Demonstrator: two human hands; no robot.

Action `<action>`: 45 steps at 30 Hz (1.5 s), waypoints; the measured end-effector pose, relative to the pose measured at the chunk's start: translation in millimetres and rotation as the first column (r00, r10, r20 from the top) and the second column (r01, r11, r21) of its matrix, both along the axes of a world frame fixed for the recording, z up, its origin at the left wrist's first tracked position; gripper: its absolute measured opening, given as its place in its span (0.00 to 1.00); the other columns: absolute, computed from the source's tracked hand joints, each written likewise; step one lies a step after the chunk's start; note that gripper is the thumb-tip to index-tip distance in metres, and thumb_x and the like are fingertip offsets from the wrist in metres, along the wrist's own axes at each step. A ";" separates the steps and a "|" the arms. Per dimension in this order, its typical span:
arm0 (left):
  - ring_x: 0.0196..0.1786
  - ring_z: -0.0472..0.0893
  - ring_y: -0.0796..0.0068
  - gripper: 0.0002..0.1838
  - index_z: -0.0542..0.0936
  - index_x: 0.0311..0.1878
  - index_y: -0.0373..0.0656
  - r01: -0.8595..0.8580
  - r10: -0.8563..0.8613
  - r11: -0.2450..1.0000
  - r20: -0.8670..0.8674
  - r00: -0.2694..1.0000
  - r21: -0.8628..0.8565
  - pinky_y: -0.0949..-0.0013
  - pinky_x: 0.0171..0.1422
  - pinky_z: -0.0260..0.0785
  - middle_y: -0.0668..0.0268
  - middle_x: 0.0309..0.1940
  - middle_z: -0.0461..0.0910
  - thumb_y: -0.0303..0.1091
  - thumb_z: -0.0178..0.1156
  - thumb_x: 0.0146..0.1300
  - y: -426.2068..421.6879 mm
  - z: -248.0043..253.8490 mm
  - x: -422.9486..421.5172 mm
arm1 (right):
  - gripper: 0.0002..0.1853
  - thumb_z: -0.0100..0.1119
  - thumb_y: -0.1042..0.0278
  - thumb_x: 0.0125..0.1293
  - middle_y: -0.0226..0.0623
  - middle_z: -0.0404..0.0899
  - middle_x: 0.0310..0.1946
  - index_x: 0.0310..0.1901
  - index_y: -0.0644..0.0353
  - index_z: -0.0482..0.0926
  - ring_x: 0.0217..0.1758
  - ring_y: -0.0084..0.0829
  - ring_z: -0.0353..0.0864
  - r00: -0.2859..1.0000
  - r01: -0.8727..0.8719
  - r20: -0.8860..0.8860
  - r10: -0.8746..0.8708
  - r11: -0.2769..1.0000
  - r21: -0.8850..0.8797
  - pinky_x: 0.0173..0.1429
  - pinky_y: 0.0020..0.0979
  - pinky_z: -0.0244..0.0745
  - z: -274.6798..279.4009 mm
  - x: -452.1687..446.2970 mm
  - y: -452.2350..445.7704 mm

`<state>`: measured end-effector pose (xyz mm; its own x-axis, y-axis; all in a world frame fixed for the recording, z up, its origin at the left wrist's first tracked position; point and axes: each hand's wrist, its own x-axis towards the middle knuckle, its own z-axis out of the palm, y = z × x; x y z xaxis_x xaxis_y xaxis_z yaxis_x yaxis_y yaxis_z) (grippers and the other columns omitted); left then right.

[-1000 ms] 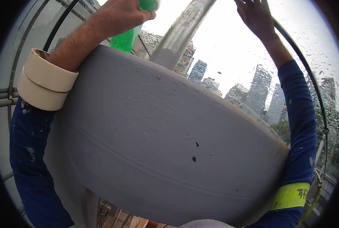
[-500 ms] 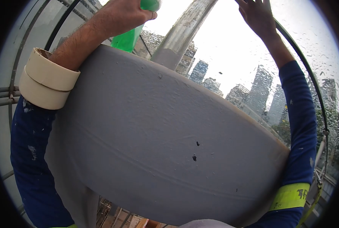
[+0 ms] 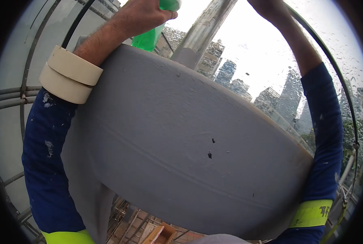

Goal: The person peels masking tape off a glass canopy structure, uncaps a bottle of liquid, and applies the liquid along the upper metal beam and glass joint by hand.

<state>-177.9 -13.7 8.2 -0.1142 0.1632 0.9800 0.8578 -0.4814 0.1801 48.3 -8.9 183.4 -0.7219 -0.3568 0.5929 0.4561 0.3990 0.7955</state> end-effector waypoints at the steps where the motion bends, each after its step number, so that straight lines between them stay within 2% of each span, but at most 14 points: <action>1: 0.45 0.81 0.63 0.19 0.77 0.51 0.25 -0.047 0.050 0.996 -0.043 0.998 0.075 0.62 0.49 0.77 0.50 0.41 0.80 0.36 0.64 0.69 4.0 1.6 -1.4 | 0.15 0.54 0.73 0.72 0.47 0.80 0.59 0.55 0.59 0.85 0.62 0.44 0.80 1.000 -0.010 0.001 0.010 1.000 -0.012 0.67 0.42 0.75 -2.7 -7.1 -1.1; 4: 0.45 0.82 0.63 0.19 0.78 0.51 0.26 -0.088 0.093 0.993 -0.058 0.994 0.084 0.61 0.50 0.77 0.52 0.42 0.81 0.36 0.65 0.69 8.7 3.6 -3.0 | 0.16 0.52 0.71 0.74 0.49 0.82 0.56 0.57 0.62 0.84 0.57 0.44 0.83 0.994 -0.072 0.080 0.081 0.991 -0.109 0.64 0.44 0.76 -16.8 -25.4 -8.1; 6: 0.46 0.82 0.62 0.18 0.78 0.51 0.27 -0.090 0.103 0.985 -0.083 0.991 0.144 0.61 0.50 0.78 0.52 0.43 0.81 0.36 0.65 0.69 17.5 4.6 -4.8 | 0.17 0.51 0.73 0.72 0.49 0.82 0.57 0.58 0.63 0.83 0.59 0.43 0.82 0.996 0.074 0.070 -0.059 0.968 -0.238 0.65 0.44 0.76 -27.6 -33.2 -13.9; 7: 0.46 0.82 0.61 0.18 0.78 0.51 0.28 -0.082 0.106 0.974 -0.105 0.989 0.213 0.60 0.51 0.78 0.52 0.43 0.81 0.36 0.65 0.69 19.4 5.4 -7.7 | 0.17 0.51 0.73 0.72 0.49 0.82 0.57 0.58 0.63 0.83 0.59 0.43 0.82 0.996 0.068 0.073 -0.052 0.968 -0.242 0.65 0.44 0.76 -32.0 -34.3 -15.0; 12: 0.47 0.83 0.60 0.18 0.78 0.51 0.28 -0.078 0.088 0.989 -0.077 0.993 0.126 0.61 0.52 0.78 0.51 0.44 0.81 0.36 0.66 0.69 20.4 3.9 -11.0 | 0.20 0.48 0.77 0.69 0.52 0.79 0.60 0.60 0.63 0.82 0.66 0.45 0.76 0.993 0.059 0.121 -0.009 0.906 -0.419 0.70 0.44 0.73 -47.8 -42.5 -11.2; 17: 0.46 0.83 0.60 0.18 0.78 0.52 0.29 -0.086 0.108 0.976 -0.105 0.989 0.200 0.60 0.51 0.78 0.51 0.44 0.82 0.35 0.67 0.69 17.3 3.6 -6.3 | 0.21 0.47 0.78 0.69 0.52 0.77 0.63 0.60 0.64 0.81 0.66 0.48 0.77 0.999 0.032 0.041 -0.023 0.973 -0.230 0.72 0.47 0.73 -81.8 -37.9 -20.0; 19: 0.46 0.84 0.59 0.18 0.78 0.52 0.29 -0.117 0.130 0.982 -0.085 0.988 0.149 0.60 0.52 0.79 0.51 0.44 0.82 0.35 0.67 0.68 5.5 0.0 -0.4 | 0.21 0.47 0.78 0.69 0.52 0.77 0.63 0.61 0.63 0.81 0.67 0.48 0.76 0.999 0.044 0.033 -0.034 0.934 -0.354 0.71 0.45 0.73 -76.4 -42.5 -18.9; 21: 0.47 0.84 0.59 0.18 0.78 0.52 0.29 -0.125 0.135 0.982 -0.067 0.989 0.142 0.60 0.53 0.79 0.51 0.44 0.82 0.35 0.67 0.69 11.5 4.6 -3.4 | 0.21 0.48 0.78 0.69 0.52 0.77 0.63 0.61 0.63 0.81 0.66 0.47 0.78 0.999 0.049 0.034 -0.040 0.940 -0.337 0.70 0.44 0.74 -67.7 -46.3 -9.7; 24: 0.48 0.83 0.58 0.18 0.78 0.53 0.30 -0.095 0.110 0.981 -0.081 0.991 0.168 0.60 0.54 0.78 0.52 0.45 0.82 0.36 0.67 0.69 16.4 3.2 -6.6 | 0.21 0.48 0.78 0.70 0.53 0.80 0.61 0.61 0.64 0.81 0.62 0.46 0.81 0.998 0.053 0.007 -0.055 0.908 -0.416 0.68 0.44 0.76 -55.5 -55.7 -1.4; 27: 0.49 0.83 0.58 0.18 0.78 0.53 0.31 -0.074 0.097 0.977 -0.112 0.989 0.199 0.59 0.56 0.78 0.52 0.45 0.82 0.36 0.67 0.69 15.2 2.0 -7.4 | 0.21 0.48 0.77 0.70 0.55 0.83 0.56 0.62 0.65 0.80 0.56 0.44 0.85 0.994 0.110 0.038 -0.103 0.892 -0.438 0.61 0.42 0.81 -55.5 -52.7 -14.6; 29: 0.50 0.84 0.58 0.19 0.79 0.53 0.31 -0.088 0.109 0.977 -0.105 0.988 0.193 0.58 0.57 0.77 0.52 0.46 0.82 0.37 0.67 0.69 16.3 2.1 -6.4 | 0.20 0.49 0.77 0.71 0.55 0.85 0.51 0.63 0.65 0.79 0.51 0.41 0.87 0.989 0.145 0.109 -0.102 0.838 -0.526 0.54 0.38 0.84 -58.9 -46.2 -24.8; 32: 0.51 0.84 0.56 0.19 0.79 0.53 0.31 -0.075 0.101 0.975 -0.117 0.988 0.208 0.57 0.58 0.77 0.50 0.48 0.82 0.37 0.68 0.68 19.4 3.7 -8.8 | 0.20 0.50 0.77 0.70 0.53 0.86 0.48 0.62 0.64 0.80 0.46 0.37 0.87 0.996 0.095 0.044 -0.084 0.850 -0.518 0.48 0.35 0.83 -47.2 -52.2 -4.7; 41: 0.52 0.84 0.54 0.18 0.79 0.52 0.31 -0.031 0.062 0.968 -0.120 0.991 0.251 0.57 0.58 0.77 0.49 0.47 0.83 0.35 0.68 0.67 7.3 -1.0 -0.4 | 0.19 0.53 0.73 0.69 0.49 0.85 0.45 0.60 0.63 0.80 0.44 0.36 0.85 0.994 0.097 0.092 -0.055 0.833 -0.545 0.46 0.33 0.80 -42.0 -47.2 -9.4; 45: 0.53 0.84 0.55 0.19 0.78 0.54 0.32 -0.027 0.063 0.972 -0.147 0.987 0.234 0.58 0.59 0.78 0.49 0.48 0.83 0.35 0.68 0.67 16.9 3.6 -6.8 | 0.19 0.52 0.73 0.70 0.49 0.85 0.47 0.61 0.63 0.80 0.45 0.36 0.85 0.988 0.152 0.053 -0.148 0.821 -0.551 0.47 0.35 0.81 -58.2 -46.4 -29.9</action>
